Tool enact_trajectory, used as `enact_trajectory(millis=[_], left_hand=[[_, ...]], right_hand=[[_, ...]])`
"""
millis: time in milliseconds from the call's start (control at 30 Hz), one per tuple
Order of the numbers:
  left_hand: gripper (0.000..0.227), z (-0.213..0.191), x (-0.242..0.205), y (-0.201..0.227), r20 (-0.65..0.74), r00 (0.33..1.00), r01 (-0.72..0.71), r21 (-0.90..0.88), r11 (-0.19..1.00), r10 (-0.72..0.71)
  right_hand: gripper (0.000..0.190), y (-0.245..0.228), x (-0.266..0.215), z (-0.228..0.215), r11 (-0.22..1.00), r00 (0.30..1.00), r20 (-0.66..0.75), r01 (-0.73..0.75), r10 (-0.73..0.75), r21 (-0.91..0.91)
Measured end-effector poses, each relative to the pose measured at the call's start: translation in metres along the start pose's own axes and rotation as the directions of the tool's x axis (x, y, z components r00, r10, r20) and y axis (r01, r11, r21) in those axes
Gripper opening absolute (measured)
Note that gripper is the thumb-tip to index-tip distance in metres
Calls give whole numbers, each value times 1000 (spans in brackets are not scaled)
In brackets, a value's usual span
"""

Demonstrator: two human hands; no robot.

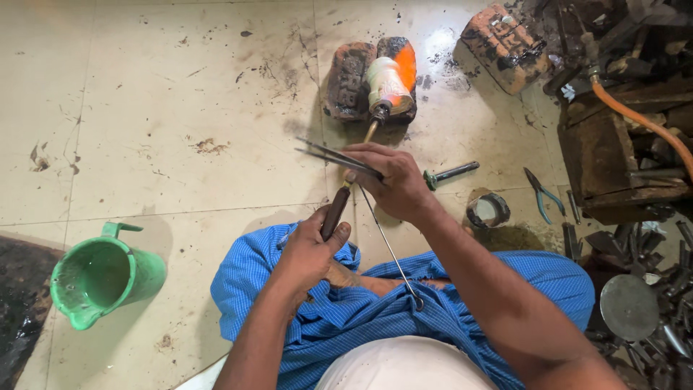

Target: The person sits on the floor and uses a blowtorch to heat a small metal object placed on bricks. They hold the torch in one hand and a metal rod in the other, occasionally touching the rod to the heated object. The person then extinguishes the torch and sets the tools down.

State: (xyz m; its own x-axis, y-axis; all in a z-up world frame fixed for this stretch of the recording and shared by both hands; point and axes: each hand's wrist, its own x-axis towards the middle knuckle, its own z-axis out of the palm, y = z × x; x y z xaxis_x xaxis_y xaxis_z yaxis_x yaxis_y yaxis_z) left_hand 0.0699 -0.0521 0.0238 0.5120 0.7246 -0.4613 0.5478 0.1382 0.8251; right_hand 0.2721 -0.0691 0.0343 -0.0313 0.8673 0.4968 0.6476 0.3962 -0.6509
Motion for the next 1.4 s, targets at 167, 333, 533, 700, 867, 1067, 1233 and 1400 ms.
enact_trajectory(millis=[167, 333, 533, 700, 867, 1067, 1233, 1400], left_hand=[[53, -1, -3, 0, 32, 999, -12, -53, 998, 14], [50, 2, -3, -3, 48, 998, 44, 4, 999, -44], [48, 23, 2, -5, -100, 993, -48, 164, 985, 65], [48, 15, 4, -7, -109, 992, -47, 208, 977, 71], [48, 8, 6, -13, -92, 994, -42, 109, 993, 52], [53, 33, 13, -14, -55, 980, -184, 90, 979, 190], [57, 40, 6, -27, 0, 996, -91, 184, 979, 92], [61, 57, 5, -41, -13, 978, -200, 245, 949, 209]], right_hand=[[33, 12, -4, -4, 906, 922, 158, -380, 355, 184], [33, 19, -14, 5, 854, 930, 96, -364, 355, 371], [29, 16, -32, 44, 974, 934, -279, -204, 224, 102], [36, 48, -88, 33, 836, 844, -347, -194, 409, 514], [19, 134, -190, 3, 553, 373, -433, -713, 820, 432], [24, 226, -232, 17, 455, 375, -495, -890, 784, 46], [40, 220, -180, 4, 487, 607, -484, -794, 630, -363], [38, 91, -143, -24, 852, 831, -451, -465, 326, -241]])
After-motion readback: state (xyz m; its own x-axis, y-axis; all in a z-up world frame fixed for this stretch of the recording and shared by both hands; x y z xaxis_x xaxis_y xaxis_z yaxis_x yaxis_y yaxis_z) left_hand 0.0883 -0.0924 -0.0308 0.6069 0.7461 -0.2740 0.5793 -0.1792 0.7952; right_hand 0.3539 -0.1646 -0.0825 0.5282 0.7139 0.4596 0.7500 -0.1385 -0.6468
